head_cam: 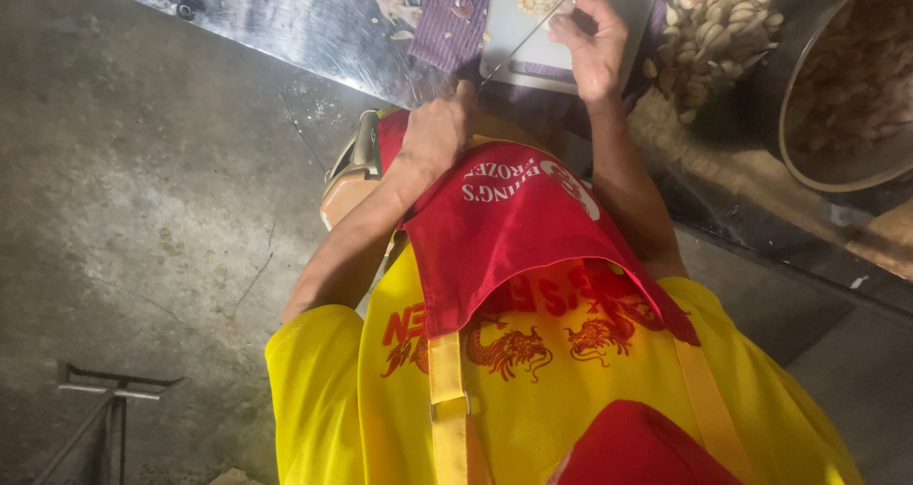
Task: The person peels garlic cloves by hand and using a knife on a cutting board, placing the peeled cloves into a metal container.
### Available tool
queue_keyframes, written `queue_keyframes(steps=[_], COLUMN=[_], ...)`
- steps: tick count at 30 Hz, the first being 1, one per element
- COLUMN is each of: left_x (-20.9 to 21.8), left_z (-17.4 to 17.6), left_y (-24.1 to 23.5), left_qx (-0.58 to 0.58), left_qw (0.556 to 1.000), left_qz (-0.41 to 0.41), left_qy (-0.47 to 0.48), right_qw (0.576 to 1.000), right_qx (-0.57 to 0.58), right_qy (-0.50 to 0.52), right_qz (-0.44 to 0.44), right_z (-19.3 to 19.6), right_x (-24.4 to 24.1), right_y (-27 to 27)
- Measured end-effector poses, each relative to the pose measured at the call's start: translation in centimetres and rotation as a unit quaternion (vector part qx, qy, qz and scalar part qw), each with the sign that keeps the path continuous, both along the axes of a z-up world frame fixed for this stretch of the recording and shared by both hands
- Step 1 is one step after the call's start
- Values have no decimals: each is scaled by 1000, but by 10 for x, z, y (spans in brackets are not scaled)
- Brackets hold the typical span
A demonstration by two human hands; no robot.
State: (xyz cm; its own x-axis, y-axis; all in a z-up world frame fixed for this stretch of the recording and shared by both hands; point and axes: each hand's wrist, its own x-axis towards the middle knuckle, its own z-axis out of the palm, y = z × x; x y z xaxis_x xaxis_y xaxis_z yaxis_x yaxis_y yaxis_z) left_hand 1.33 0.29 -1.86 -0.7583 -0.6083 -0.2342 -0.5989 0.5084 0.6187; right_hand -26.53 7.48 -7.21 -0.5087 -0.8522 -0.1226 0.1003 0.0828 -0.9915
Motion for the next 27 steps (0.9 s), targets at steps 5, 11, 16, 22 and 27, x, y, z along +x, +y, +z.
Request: queue_keyframes(steps=[5, 11, 16, 22, 27], left_x=[-3, -8, -16, -42, -54], left_z=[-1, 6, 28, 57, 66], left_y=[-1, -8, -23, -27, -32], left_qx=[2, 32, 149, 294, 335], left_qw=[1000, 999, 936, 919, 842], left_qz=[-4, -4, 87, 146, 145], left_qy=[-17, -29, 307, 218, 397], right_qw=[1000, 1000, 978, 965, 968], right_qx=[13, -7, -76, -84, -101], right_qy=[1, -11, -185, -240, -208], right_qz=[-6, 12, 61, 57, 102], right_z=[0, 9, 54, 98, 106], right_x=[0, 3, 15, 28, 37], right_y=[-4, -2, -8, -22, -15])
